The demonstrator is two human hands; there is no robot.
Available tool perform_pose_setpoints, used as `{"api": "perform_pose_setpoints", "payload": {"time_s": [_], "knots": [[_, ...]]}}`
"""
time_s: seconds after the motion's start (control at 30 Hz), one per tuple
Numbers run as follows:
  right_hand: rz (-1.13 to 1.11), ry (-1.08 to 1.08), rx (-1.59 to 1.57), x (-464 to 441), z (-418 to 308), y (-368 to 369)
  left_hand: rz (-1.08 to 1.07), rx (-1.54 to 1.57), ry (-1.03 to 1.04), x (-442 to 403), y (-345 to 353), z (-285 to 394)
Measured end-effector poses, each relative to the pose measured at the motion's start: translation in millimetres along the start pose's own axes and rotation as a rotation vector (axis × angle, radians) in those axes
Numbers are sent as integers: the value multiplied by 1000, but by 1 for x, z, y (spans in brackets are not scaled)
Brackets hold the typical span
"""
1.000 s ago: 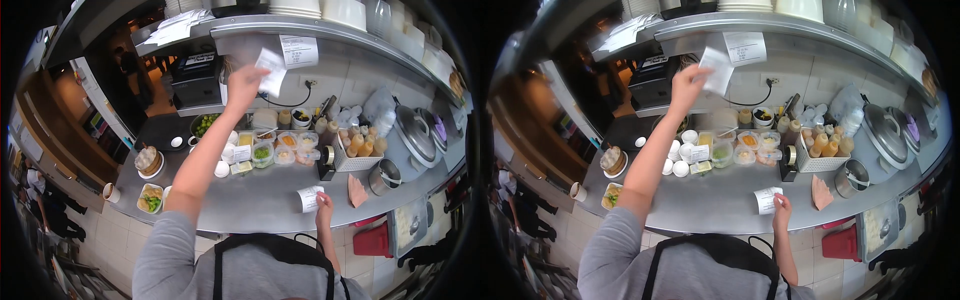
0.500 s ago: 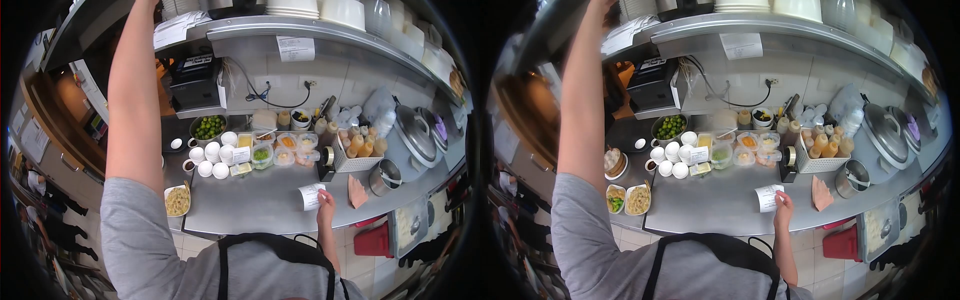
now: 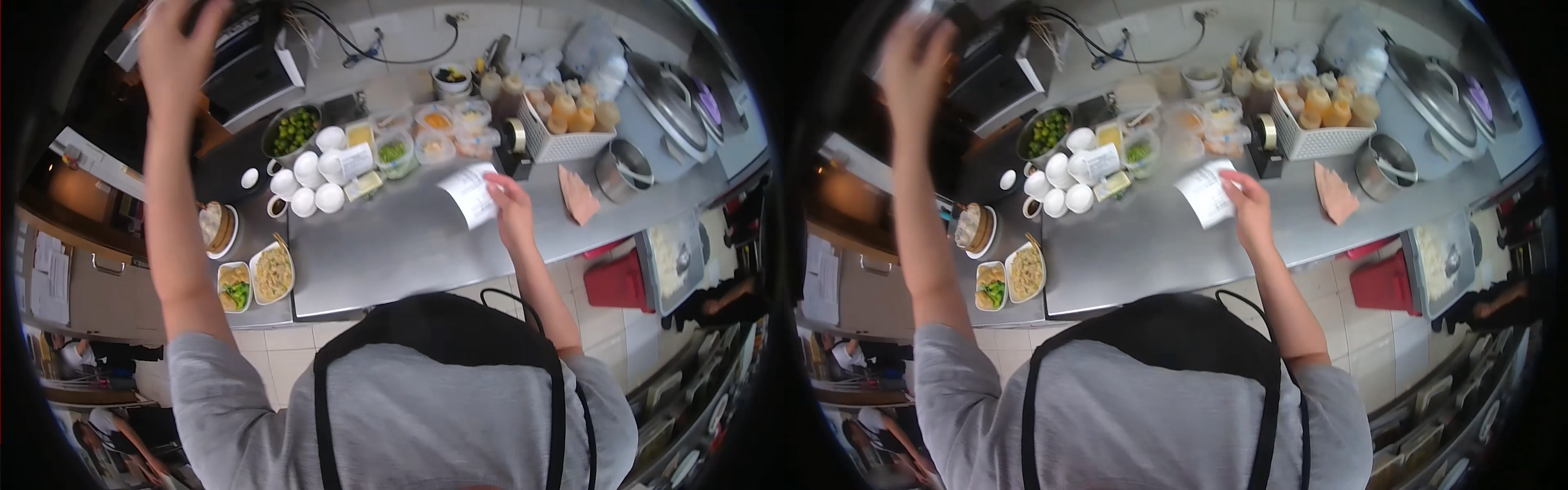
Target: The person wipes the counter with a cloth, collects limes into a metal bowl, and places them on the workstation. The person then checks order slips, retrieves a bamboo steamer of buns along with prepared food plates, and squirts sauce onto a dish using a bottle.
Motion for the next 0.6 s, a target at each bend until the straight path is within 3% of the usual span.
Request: {"api": "perform_pose_setpoints", "payload": {"time_s": [0.03,0.07,0.1,0.13,0.17,0.2,0.27,0.3,0.37,0.4,0.47,0.53,0.57,0.6], "knots": [[-26,11,-42,0,0,6,-25,142,-36,39,15,33],[-17,22,-40,2,-3,9,-162,414,-334,82,37,55],[-57,23,-49,6,-8,18,-415,622,-558,121,60,81],[-96,25,-57,9,-14,26,-547,729,-601,174,93,92],[-124,0,-81,13,-20,34,-711,960,-890,218,120,114],[-117,8,-81,15,-21,38,-899,1031,-963,248,140,134],[-162,-85,-7,19,-30,49,-822,1608,-1345,285,163,170],[-188,-107,37,22,-34,54,-826,1613,-1352,283,165,181],[-257,-76,86,24,-30,61,-286,1987,-1768,278,163,188],[-328,-54,131,25,-27,66,-286,1987,-1774,278,163,186],[-369,-53,235,22,-21,66,-327,2039,-1586,268,165,180],[-420,-169,729,22,-25,71,-392,2079,-1544,270,163,174],[-419,-161,733,19,-23,70,-555,1902,-1378,268,161,172],[-458,-350,876,18,-25,75,-699,1717,-1210,267,157,173]]}}
Point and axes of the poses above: each hand's wrist, its own x-axis away from the middle knuckle, its own y-axis out of the palm, z = x × y, the point moved 6 cm from there along -x, towards the middle knuckle, and after that the axes turned 9 degrees about x, right-handed, at the moved point
